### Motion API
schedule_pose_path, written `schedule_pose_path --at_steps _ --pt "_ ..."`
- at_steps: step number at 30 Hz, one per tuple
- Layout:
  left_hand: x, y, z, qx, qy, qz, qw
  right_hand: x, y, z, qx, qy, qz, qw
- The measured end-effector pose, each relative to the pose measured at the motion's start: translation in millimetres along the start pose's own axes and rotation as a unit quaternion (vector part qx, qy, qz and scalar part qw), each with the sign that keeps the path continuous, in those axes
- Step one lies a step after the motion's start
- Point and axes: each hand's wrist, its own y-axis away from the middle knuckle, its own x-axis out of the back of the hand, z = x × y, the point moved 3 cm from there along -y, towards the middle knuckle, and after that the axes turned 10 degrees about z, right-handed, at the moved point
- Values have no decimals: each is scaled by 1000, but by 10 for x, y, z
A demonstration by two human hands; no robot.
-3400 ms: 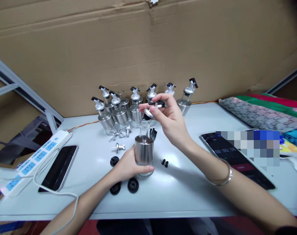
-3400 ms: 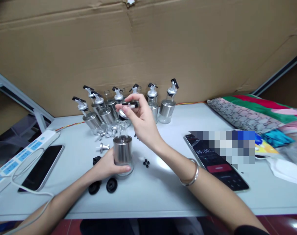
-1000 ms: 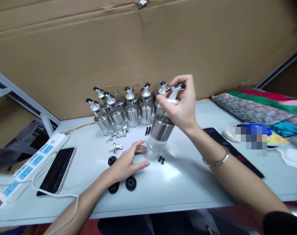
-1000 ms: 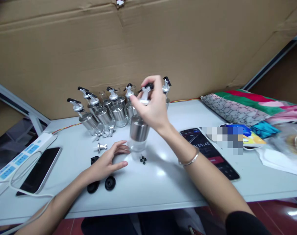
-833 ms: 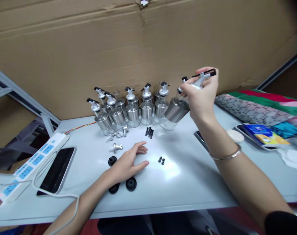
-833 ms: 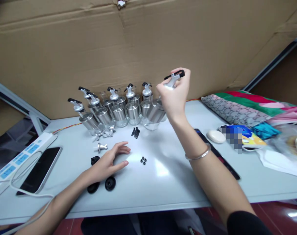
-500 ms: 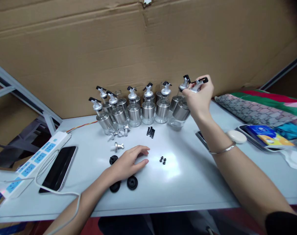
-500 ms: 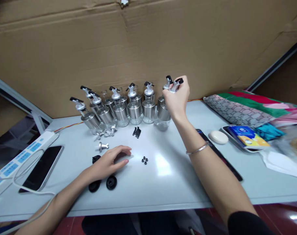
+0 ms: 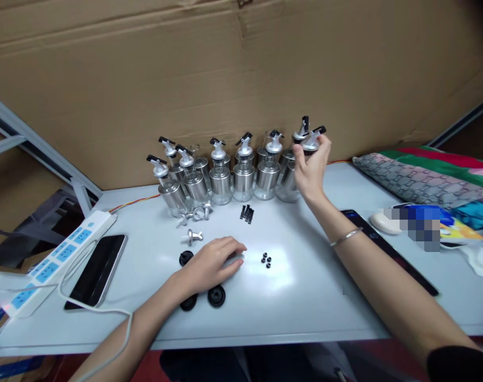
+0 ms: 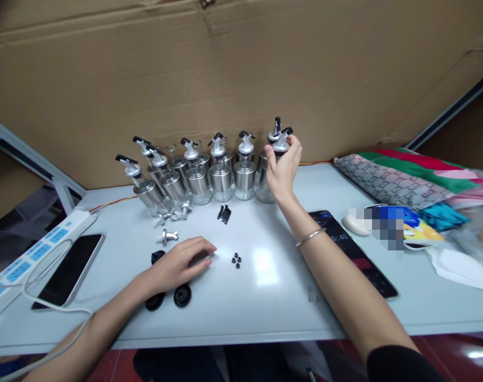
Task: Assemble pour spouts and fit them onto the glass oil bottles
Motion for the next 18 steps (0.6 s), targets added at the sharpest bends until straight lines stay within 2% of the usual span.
schedule_pose_path --at_steps 6,9,10,12,16,18 --pt "2 -8 19 -4 -9 -7 1000 -165 12 220 -21 18 -70 997" --pt "5 -8 27 -7 -12 -10 1000 -121 15 86 -58 7 -42 997" --pt "8 -7 29 -9 -12 -9 1000 -70 28 -29 -56 -7 -11 998" --pt "13 -5 31 -10 -12 -6 1000 74 89 -371 -9 -56 46 997" --pt "15 -2 22 -3 5 -2 1000 444 326 -1179 35 -129 72 988" --pt "8 0 12 16 33 -9 999 651 453 -1503 51 -203 89 974"
